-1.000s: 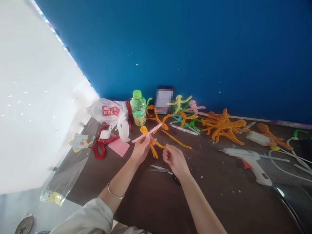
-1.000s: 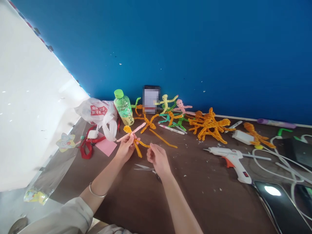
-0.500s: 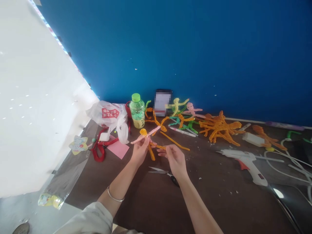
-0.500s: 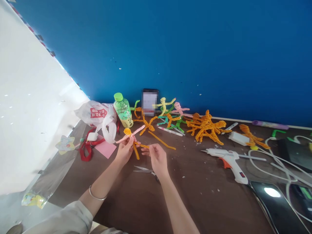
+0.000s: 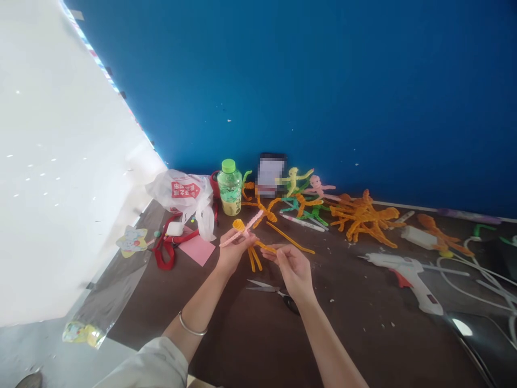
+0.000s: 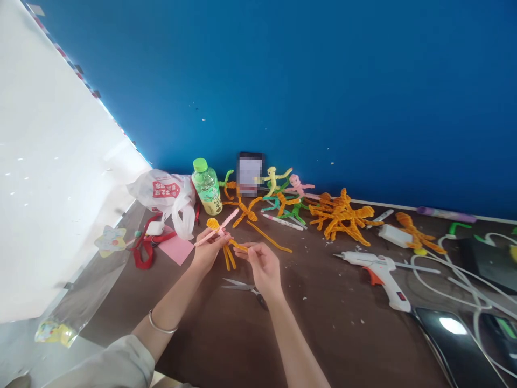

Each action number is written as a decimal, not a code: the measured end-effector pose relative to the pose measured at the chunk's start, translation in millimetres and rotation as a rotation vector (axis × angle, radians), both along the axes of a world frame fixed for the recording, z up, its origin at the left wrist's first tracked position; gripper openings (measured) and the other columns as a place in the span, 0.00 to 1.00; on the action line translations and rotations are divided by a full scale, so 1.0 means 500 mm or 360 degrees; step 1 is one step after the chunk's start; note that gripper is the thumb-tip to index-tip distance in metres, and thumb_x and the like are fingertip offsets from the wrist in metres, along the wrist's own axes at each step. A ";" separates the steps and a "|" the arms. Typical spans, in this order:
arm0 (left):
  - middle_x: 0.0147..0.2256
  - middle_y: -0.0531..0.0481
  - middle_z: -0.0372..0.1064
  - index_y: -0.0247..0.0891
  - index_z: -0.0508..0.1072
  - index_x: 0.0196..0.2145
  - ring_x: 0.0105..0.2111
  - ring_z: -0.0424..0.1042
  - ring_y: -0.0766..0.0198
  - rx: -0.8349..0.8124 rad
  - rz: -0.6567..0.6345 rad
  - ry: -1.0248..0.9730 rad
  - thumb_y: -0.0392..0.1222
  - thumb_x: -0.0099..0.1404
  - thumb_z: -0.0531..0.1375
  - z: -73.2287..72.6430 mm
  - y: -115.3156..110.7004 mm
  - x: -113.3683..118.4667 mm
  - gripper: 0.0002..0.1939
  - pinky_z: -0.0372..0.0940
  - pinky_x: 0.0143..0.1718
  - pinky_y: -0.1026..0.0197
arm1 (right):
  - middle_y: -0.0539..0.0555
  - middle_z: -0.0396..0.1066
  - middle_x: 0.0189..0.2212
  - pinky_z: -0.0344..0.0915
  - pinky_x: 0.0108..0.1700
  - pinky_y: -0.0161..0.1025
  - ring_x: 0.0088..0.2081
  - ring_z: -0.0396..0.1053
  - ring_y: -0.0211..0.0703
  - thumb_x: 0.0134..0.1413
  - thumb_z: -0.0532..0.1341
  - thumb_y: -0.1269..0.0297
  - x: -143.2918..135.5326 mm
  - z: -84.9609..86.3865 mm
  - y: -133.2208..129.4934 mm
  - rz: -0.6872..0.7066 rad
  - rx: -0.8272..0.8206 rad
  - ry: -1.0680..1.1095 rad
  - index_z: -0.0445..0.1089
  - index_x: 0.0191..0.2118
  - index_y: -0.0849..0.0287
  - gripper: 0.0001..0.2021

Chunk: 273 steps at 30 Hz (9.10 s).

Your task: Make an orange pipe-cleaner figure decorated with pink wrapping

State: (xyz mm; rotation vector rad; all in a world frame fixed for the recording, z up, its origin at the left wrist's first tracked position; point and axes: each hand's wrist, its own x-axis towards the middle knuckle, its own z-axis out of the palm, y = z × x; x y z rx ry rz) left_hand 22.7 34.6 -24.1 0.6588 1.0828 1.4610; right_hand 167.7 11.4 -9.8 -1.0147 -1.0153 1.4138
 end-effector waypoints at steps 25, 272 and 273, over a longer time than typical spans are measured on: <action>0.29 0.52 0.66 0.34 0.71 0.28 0.31 0.68 0.70 -0.0017 0.0022 -0.0399 0.40 0.47 0.66 0.006 0.001 -0.010 0.10 0.64 0.39 0.65 | 0.57 0.68 0.29 0.53 0.33 0.42 0.32 0.62 0.48 0.55 0.47 0.67 0.073 -0.081 0.094 -0.0330 0.0841 -0.2206 0.64 0.30 0.59 0.10; 0.19 0.57 0.64 0.36 0.58 0.22 0.15 0.67 0.71 -0.0236 -0.0318 0.0006 0.46 0.44 0.66 0.008 -0.016 0.006 0.20 0.61 0.14 0.71 | 0.53 0.69 0.24 0.65 0.28 0.37 0.24 0.67 0.39 0.48 0.58 0.55 0.032 0.001 0.026 0.0357 -0.0017 -0.0537 0.68 0.35 0.60 0.13; 0.19 0.57 0.64 0.36 0.58 0.22 0.15 0.67 0.71 -0.0241 -0.0351 0.0002 0.46 0.43 0.66 0.009 -0.016 0.004 0.20 0.60 0.14 0.72 | 0.52 0.68 0.21 0.63 0.25 0.35 0.22 0.64 0.37 0.47 0.59 0.54 0.033 0.005 0.026 0.0389 -0.0091 -0.0490 0.69 0.34 0.61 0.14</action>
